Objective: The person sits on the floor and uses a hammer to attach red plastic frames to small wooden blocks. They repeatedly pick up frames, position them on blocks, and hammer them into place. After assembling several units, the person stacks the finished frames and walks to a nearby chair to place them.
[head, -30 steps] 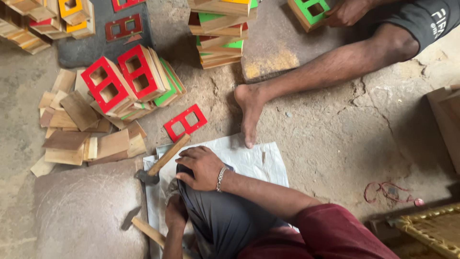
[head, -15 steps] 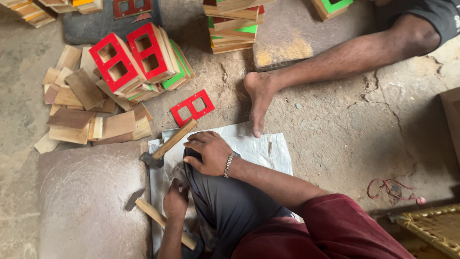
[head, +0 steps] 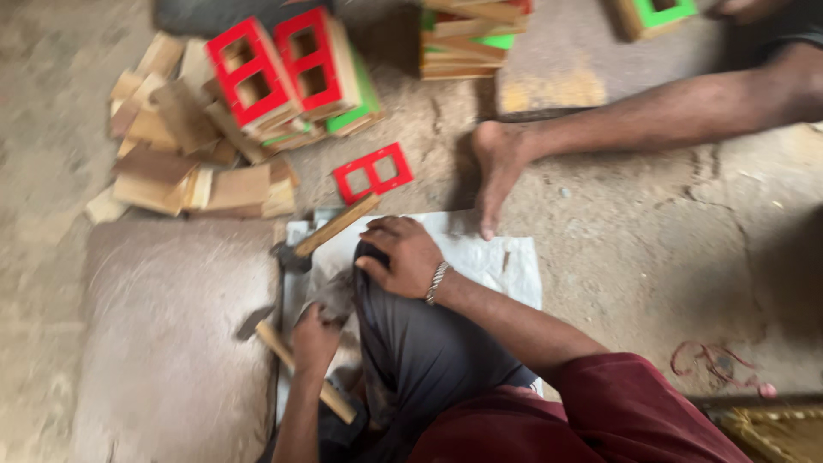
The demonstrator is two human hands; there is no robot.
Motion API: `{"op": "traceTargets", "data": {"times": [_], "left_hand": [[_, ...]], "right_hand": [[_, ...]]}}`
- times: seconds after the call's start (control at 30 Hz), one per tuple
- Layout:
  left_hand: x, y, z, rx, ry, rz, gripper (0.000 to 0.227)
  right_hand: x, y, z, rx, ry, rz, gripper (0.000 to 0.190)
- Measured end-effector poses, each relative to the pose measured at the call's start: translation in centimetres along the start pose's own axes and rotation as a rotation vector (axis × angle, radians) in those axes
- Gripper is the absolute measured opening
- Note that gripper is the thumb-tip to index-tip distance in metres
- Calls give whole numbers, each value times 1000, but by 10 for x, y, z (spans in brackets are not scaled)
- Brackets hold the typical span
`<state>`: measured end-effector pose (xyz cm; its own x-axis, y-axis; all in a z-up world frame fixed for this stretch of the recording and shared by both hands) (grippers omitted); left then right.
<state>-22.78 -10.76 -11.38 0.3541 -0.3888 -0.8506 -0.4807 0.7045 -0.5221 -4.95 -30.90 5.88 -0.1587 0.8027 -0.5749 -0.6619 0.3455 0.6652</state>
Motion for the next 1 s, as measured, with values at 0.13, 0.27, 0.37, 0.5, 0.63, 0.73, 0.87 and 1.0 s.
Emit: {"op": "traceTargets", "data": {"times": [0.13, 0.27, 0.37, 0.5, 0.63, 0.73, 0.87, 1.0], "left_hand": [[18, -10, 1, 7, 18, -180, 11], [33, -11, -1, 17, 84, -120, 25], [51, 3, -3, -72, 222, -29, 35], [67, 7, 3, 15, 274, 74, 25], [68, 14, 8, -60, 271, 87, 15], [66, 19, 10, -130, 313, 89, 14], [61, 29, 22, -105, 383, 172, 42], [36, 33, 37, -55, 252, 48, 55]], "right_hand": [[2, 0, 3, -18, 1, -20, 39], [3, 2, 5, -14, 17, -39, 39], [3, 5, 5, -6, 24, -58, 40], [4, 7, 8, -8, 28, -65, 39], [6, 6, 9, 0, 36, -83, 38], [7, 6, 8, 1, 39, -85, 38], [11, 4, 9, 7, 52, -93, 38], [12, 3, 9, -2, 53, -105, 38]]}}
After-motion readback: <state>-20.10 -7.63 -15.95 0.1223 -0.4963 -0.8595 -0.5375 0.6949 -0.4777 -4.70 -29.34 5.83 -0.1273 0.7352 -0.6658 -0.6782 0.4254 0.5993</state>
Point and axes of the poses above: each hand's wrist, its own z-axis towards the middle knuckle, its own x-axis out of the palm, y = z × x, the point moved 7 cm from there along z, towards the middle knuckle, and after that the axes turned 12 degrees about -y, right-handed, at the moved point
